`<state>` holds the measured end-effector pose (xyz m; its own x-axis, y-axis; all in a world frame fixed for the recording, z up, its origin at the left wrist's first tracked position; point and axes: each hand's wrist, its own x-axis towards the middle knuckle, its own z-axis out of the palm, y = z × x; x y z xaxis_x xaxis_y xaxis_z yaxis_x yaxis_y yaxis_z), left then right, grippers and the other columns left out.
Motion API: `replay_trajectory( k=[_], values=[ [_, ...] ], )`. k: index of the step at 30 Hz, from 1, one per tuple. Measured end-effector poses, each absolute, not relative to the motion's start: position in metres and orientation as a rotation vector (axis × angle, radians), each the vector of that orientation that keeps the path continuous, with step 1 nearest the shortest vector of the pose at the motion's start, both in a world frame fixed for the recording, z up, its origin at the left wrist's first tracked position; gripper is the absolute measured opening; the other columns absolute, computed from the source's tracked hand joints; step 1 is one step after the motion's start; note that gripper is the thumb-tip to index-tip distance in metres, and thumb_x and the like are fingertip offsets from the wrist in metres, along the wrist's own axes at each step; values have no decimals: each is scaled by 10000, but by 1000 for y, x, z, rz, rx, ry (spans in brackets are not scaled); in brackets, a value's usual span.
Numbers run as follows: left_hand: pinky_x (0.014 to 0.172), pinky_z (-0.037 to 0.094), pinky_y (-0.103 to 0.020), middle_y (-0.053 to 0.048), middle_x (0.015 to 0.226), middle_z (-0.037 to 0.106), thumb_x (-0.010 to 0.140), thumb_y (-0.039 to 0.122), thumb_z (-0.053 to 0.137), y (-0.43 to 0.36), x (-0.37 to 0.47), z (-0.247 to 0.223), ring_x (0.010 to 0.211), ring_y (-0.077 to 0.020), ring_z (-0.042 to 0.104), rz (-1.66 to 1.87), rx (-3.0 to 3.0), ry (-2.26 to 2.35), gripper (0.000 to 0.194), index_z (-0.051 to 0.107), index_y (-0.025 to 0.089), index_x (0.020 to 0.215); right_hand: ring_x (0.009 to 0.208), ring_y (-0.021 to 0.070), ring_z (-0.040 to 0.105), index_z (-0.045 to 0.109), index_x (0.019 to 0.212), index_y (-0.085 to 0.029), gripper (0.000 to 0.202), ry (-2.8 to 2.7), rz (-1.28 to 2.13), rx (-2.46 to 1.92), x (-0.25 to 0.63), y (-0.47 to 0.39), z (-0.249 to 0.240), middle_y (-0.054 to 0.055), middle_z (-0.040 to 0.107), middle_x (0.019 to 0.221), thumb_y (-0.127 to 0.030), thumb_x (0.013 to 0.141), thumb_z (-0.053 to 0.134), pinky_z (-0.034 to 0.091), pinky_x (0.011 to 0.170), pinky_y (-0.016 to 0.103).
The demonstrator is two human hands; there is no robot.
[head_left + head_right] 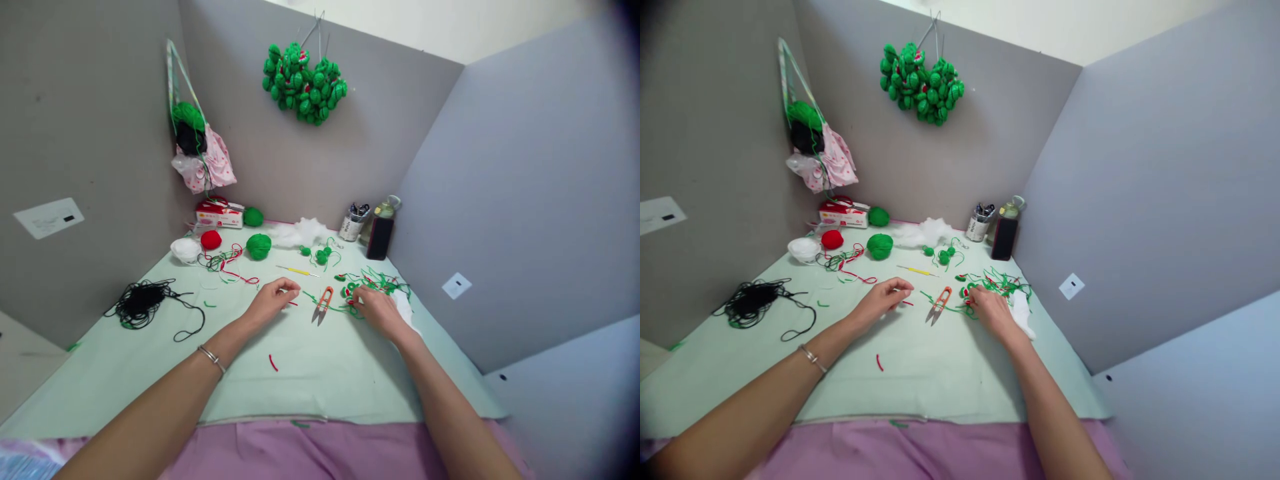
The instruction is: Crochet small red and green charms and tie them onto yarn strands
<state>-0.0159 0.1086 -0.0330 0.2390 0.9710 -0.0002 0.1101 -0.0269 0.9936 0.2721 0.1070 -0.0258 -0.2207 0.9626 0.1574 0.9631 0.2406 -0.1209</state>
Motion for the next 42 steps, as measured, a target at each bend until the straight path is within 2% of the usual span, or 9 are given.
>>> replay_trajectory(
  k=[8, 16, 21, 25, 27, 30, 34, 37, 42],
  values=[
    [527, 301, -232, 32, 678, 545, 762, 421, 655, 111, -16, -38, 530, -94, 409, 1000, 1399, 1054, 299, 660, 171, 926, 616, 153, 510, 583, 841, -202, 186, -2332, -142, -1882, 273, 102, -17, 45, 651, 794, -118, 876, 420, 197, 563, 267],
    [543, 345, -230, 28, 697, 570, 755, 419, 671, 110, -15, -39, 533, -89, 440, 998, 1369, 990, 293, 664, 167, 904, 660, 143, 539, 603, 832, -211, 129, -2409, -86, -1838, 260, 103, -6, 32, 662, 852, -139, 859, 500, 215, 568, 257],
    [548, 353, -229, 24, 712, 575, 757, 414, 672, 111, -15, -40, 540, -86, 448, 1001, 1379, 977, 296, 668, 159, 907, 622, 140, 516, 611, 809, -192, 173, -2441, -87, -1867, 256, 106, -19, 48, 650, 822, -95, 853, 475, 197, 562, 271],
    [550, 364, -227, 22, 714, 578, 769, 414, 671, 113, -15, -45, 538, -83, 454, 1001, 1384, 966, 290, 672, 160, 909, 664, 157, 537, 605, 844, -206, 142, -2335, -105, -1885, 264, 104, -7, 41, 669, 825, -140, 870, 482, 232, 580, 262],
    [550, 372, -227, 18, 728, 585, 768, 417, 677, 113, -14, -46, 542, -83, 460, 999, 1372, 953, 289, 674, 162, 905, 665, 153, 532, 603, 833, -214, 92, -2234, 1, -1805, 265, 102, 3, 29, 672, 822, -190, 867, 521, 267, 590, 255],
    [567, 399, -228, 5, 773, 598, 762, 416, 694, 112, -14, -44, 573, -87, 485, 999, 1329, 918, 298, 674, 164, 919, 550, 123, 453, 602, 791, -218, 79, -2060, 413, -1587, 253, 99, 16, -8, 614, 679, -272, 843, 576, 288, 540, 244],
    [702, 474, -258, -28, 891, 631, 768, 421, 705, 108, -14, -35, 734, -130, 589, 1035, 1265, 846, 309, 677, 177, 956, 482, 96, 381, 597, 766, -208, 123, -1958, 903, -1303, 219, 103, 22, -45, 522, 574, -321, 808, 622, 279, 467, 226],
    [805, 487, -290, -44, 972, 643, 773, 403, 712, 106, -16, -29, 852, -155, 612, 1054, 1264, 772, 300, 676, 182, 972, 492, 90, 417, 611, 755, -197, 157, -1960, 1040, -1173, 196, 113, 20, -47, 527, 579, -343, 788, 660, 307, 464, 219],
    [781, 496, -289, -15, 869, 642, 730, 341, 771, 106, -14, -31, 770, -134, 623, 1075, 1212, 724, 279, 642, 160, 899, 454, 72, 404, 603, 750, -194, 222, -1867, 1196, -1069, 177, 128, 7, -56, 541, 597, -382, 746, 721, 325, 437, 217]
  ],
)
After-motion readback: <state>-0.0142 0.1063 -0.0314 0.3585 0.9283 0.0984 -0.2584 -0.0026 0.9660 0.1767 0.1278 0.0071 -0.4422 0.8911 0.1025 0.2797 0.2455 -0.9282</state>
